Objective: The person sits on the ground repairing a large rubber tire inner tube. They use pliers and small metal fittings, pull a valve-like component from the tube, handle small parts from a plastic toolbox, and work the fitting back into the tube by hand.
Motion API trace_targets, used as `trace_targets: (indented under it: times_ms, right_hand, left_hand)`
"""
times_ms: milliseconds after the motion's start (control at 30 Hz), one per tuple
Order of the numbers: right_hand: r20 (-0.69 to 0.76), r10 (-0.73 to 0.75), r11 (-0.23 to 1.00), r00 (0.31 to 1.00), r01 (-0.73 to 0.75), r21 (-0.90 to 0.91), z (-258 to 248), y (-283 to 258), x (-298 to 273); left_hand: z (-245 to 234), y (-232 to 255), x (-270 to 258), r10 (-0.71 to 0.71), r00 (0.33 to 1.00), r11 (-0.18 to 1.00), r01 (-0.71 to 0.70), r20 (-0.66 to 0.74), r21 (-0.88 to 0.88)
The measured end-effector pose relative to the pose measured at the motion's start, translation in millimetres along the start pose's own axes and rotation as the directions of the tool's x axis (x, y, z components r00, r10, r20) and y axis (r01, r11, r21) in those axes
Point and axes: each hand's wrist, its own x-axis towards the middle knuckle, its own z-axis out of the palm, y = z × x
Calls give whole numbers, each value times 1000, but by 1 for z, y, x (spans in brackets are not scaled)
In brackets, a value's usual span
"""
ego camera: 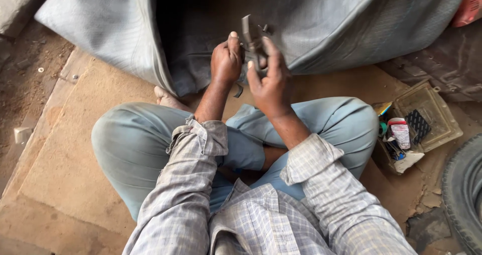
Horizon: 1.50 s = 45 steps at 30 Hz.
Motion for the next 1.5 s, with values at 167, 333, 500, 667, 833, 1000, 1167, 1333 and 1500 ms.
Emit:
trace_targets:
  times_ms: [167, 333, 500, 667, 833, 1000, 1167, 1333, 1500]
  right_hand:
    - [131, -1, 990, 991, 20, -142, 0, 5, 3]
    - [230, 9, 965, 973, 52, -256, -1, 4, 8]
    - [105, -74, 977, 992, 93, -191, -3, 0, 12]
    - [249, -3, 927, 968, 96, -362, 5, 13, 14]
    - [16, -110, 983, 994, 111, -145, -3, -4, 11]
    - [162, -59, 955, 985, 103, -279, -1, 7, 15]
    - [-2, -108, 976, 994, 105, -191, 6, 6, 10]
    - [92, -131, 964, 987, 149, -220, -6, -15, 24]
    - [170, -80, 940, 982, 131, -316, 11, 13, 20]
  left_hand:
    - [2, -4, 2, 10, 1000, 1000, -10, -29, -9]
    - [11, -28, 8, 79, 997, 994, -77, -24, 77]
    - [3, 1, 2, -65, 998, 998, 65, -1, 15]
    - [7, -14, 6, 10, 1000, 1000, -10, -1, -19]
    - [-1, 4, -2, -46, 998, 999, 47, -32, 24]
    - [2, -4, 3, 1, 1000, 1000, -1, 5, -7]
    - [-1, -4, 1, -19, 1000, 999, 20, -4, 26]
    - [4, -14, 7, 72, 996, 995, -68, -50, 67]
    - [5, -18, 7, 36, 999, 999, -36, -28, 6]
